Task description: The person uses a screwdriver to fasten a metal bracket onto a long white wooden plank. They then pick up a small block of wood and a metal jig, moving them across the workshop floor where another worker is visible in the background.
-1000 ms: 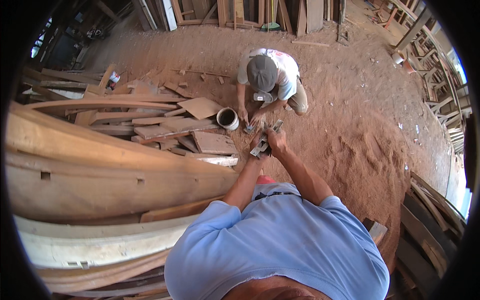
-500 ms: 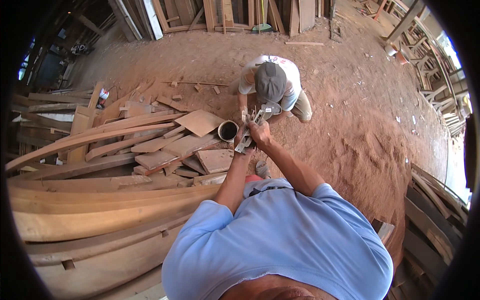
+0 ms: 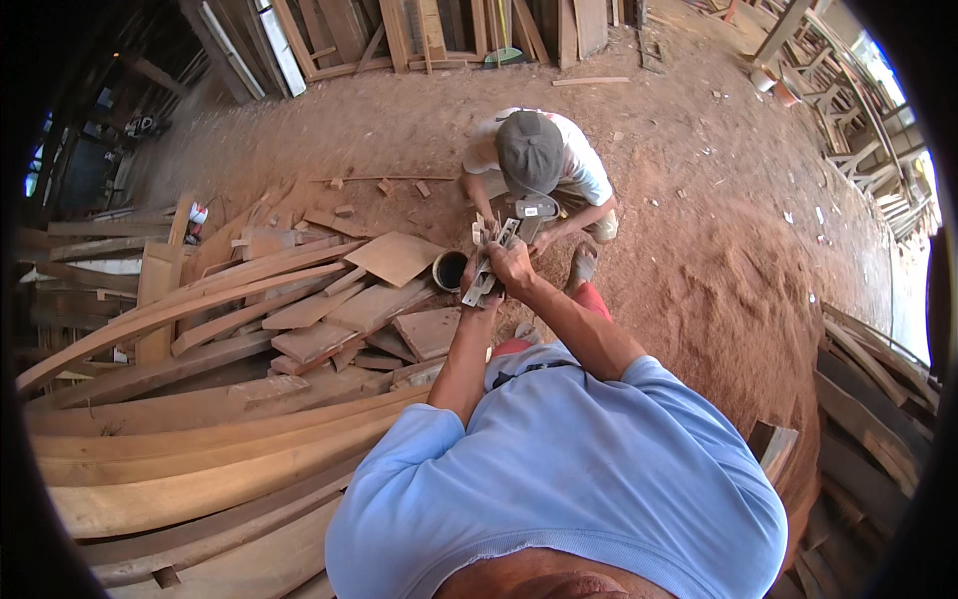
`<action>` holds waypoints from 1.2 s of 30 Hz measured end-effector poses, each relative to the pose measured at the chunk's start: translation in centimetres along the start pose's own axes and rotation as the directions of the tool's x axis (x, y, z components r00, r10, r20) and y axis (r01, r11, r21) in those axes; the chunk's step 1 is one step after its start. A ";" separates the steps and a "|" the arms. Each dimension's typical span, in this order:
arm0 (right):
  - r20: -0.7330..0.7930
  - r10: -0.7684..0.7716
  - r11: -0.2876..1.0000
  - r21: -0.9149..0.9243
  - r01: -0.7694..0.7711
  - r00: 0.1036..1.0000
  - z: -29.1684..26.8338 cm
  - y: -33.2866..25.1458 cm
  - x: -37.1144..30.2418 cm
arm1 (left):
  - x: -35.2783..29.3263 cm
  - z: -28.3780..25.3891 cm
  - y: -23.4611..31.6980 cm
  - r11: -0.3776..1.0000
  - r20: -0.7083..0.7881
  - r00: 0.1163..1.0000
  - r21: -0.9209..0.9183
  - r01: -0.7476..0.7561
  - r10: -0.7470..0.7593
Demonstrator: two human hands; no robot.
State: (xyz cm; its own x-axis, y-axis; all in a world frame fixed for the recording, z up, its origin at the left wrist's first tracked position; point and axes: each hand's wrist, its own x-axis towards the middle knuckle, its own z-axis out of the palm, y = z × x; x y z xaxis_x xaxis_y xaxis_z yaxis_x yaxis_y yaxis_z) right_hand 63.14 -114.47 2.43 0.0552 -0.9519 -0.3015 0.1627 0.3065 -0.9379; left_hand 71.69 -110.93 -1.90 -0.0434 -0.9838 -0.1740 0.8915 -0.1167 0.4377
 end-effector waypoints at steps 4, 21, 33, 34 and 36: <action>0.118 -0.044 0.996 -0.069 0.053 0.992 1.3 0.9 0.7 | 0.3 -2.6 1.1 0.991 -0.080 0.997 -0.126 -0.034 0.024; -0.002 0.307 0.950 -0.061 -0.307 0.952 -5.0 2.6 0.4 | -0.2 0.1 -5.1 0.982 -0.289 0.950 -0.181 0.063 -0.114; -0.021 0.291 0.956 0.030 -0.291 0.956 -6.3 3.7 0.4 | 0.4 -2.4 -7.0 0.979 -0.314 0.933 -0.150 0.136 -0.178; -0.010 0.295 0.955 0.027 -0.294 0.956 -6.3 3.9 0.4 | 0.3 -2.7 -7.0 0.980 -0.317 0.932 -0.144 0.137 -0.177; -0.028 0.263 0.964 0.058 -0.261 0.964 -5.7 4.5 0.2 | 0.3 -3.2 -6.8 0.983 -0.219 0.966 -0.152 0.103 -0.135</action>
State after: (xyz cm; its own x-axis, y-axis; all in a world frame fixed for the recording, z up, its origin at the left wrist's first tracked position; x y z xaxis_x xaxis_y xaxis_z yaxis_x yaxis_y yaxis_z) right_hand 58.27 -113.29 -2.83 0.0680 -0.8377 -0.5419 0.1992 0.5436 -0.8153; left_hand 67.03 -110.00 -7.74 -0.0638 -0.9052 -0.4201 0.9406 -0.1952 0.2778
